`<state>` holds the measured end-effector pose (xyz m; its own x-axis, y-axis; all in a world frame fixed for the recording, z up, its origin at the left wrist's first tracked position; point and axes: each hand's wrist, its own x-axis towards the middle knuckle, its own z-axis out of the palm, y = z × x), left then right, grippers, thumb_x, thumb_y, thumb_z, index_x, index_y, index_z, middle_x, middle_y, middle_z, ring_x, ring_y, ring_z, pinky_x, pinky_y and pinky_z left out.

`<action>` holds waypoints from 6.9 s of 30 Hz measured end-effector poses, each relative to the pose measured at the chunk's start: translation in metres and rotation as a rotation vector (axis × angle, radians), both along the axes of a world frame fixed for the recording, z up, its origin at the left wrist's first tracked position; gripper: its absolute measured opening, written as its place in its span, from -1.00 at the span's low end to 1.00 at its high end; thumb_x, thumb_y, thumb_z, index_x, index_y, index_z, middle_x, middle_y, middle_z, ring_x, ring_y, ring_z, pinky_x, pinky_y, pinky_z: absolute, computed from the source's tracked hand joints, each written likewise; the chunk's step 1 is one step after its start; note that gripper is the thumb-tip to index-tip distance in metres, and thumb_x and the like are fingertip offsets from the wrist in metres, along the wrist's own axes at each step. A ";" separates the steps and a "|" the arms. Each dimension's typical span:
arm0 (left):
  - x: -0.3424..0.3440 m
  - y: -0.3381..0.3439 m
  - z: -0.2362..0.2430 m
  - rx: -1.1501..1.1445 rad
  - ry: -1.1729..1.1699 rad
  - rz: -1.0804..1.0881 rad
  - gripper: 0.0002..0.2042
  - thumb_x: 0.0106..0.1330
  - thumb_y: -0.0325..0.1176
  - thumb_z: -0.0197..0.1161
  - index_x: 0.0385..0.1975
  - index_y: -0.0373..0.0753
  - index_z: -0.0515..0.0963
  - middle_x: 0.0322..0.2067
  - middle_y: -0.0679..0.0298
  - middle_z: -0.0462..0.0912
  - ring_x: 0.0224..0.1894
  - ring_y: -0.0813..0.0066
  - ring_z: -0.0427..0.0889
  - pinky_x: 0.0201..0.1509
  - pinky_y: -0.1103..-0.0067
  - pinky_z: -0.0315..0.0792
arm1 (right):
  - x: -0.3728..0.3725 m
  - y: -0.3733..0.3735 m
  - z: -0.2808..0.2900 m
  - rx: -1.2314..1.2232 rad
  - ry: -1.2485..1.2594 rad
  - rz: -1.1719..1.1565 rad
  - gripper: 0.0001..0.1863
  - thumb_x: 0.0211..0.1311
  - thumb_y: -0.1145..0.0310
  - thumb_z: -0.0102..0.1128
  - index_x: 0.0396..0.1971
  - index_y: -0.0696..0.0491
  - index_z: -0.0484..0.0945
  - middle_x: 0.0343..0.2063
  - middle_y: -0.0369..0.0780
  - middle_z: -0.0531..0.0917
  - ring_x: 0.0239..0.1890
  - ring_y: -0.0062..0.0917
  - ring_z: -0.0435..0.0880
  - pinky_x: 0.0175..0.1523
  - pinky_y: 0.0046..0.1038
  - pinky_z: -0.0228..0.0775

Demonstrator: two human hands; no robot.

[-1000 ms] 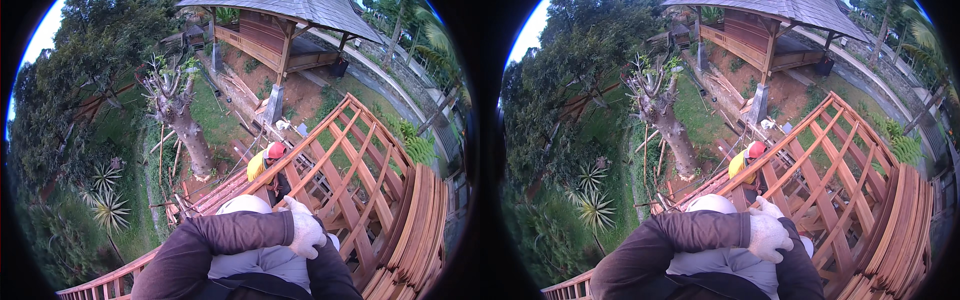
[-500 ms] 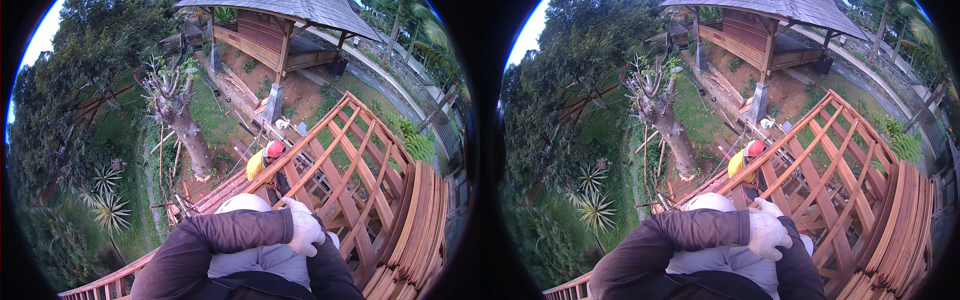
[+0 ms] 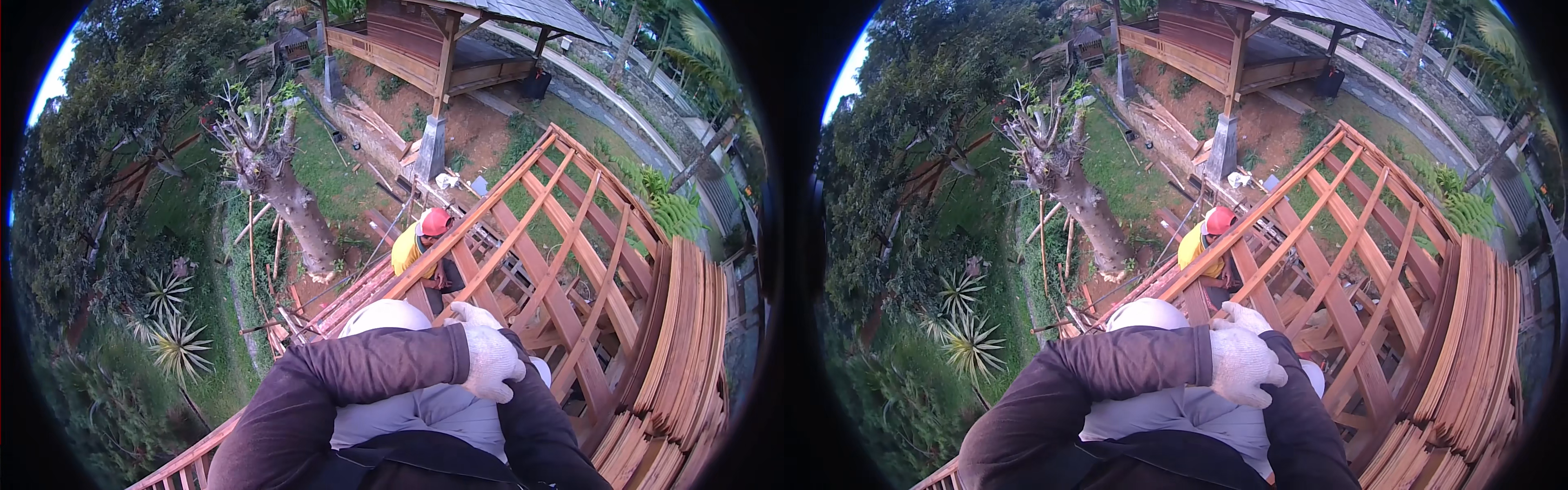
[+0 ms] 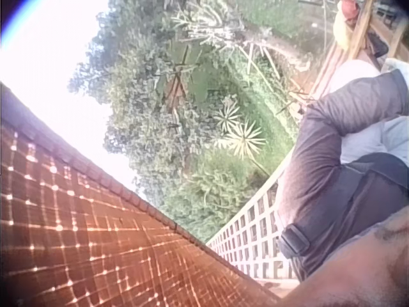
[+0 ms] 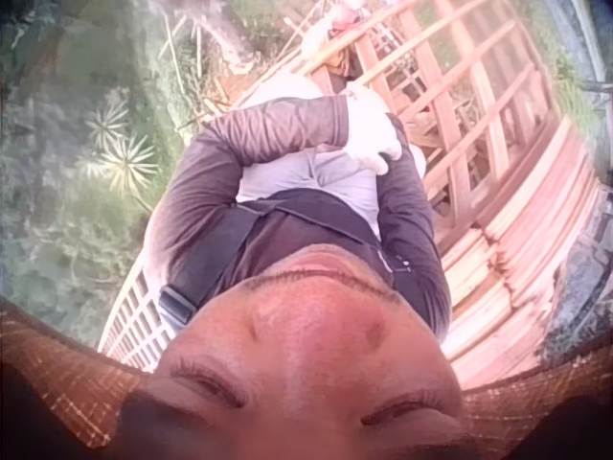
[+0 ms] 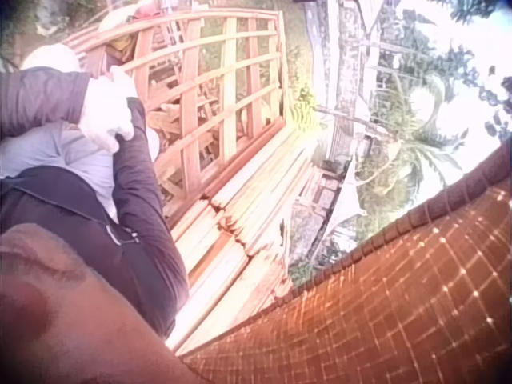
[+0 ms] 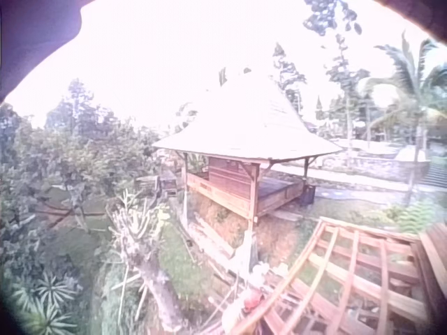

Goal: The person receives wooden shingles from another person below and stacks them onto the wooden roof frame.

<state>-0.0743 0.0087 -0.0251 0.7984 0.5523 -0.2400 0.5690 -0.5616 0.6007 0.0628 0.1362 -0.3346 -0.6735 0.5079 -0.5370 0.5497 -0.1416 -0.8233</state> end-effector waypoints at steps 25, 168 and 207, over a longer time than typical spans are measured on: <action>-0.004 -0.003 0.020 0.034 0.039 -0.025 -0.60 0.28 -0.03 0.17 -0.04 -0.16 0.67 -0.24 -0.03 0.70 -0.14 -0.13 0.73 -0.16 -0.23 0.50 | 0.007 0.006 -0.019 0.004 -0.019 0.001 -0.14 0.22 -0.06 0.39 0.40 0.15 0.39 0.04 0.05 0.70 0.12 -0.16 0.70 0.22 -0.24 0.51; 0.001 -0.004 0.013 0.076 -0.037 -0.044 -0.42 0.38 0.11 0.20 0.21 -0.22 0.57 -0.14 0.05 0.73 -0.09 0.08 0.75 0.01 0.30 0.60 | -0.022 -0.012 0.068 0.118 -0.223 0.113 -0.48 0.59 0.12 -0.01 0.39 0.06 0.41 0.25 -0.12 0.62 0.22 -0.34 0.63 0.32 -0.24 0.39; 0.003 -0.004 0.016 0.085 -0.080 -0.089 -0.50 0.44 0.05 0.14 0.16 -0.22 0.51 -0.26 -0.01 0.68 -0.16 -0.04 0.73 -0.09 0.22 0.57 | -0.014 -0.020 0.076 0.456 -0.239 0.196 -0.60 0.43 0.10 0.06 0.13 -0.08 0.64 0.07 -0.02 0.71 0.13 -0.11 0.70 0.24 -0.16 0.44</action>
<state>-0.0711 0.0043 -0.0086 0.8596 0.4944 -0.1287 0.4670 -0.6582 0.5905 0.0490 0.1164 -0.2587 -0.6652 0.6019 -0.4418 0.7092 0.3243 -0.6260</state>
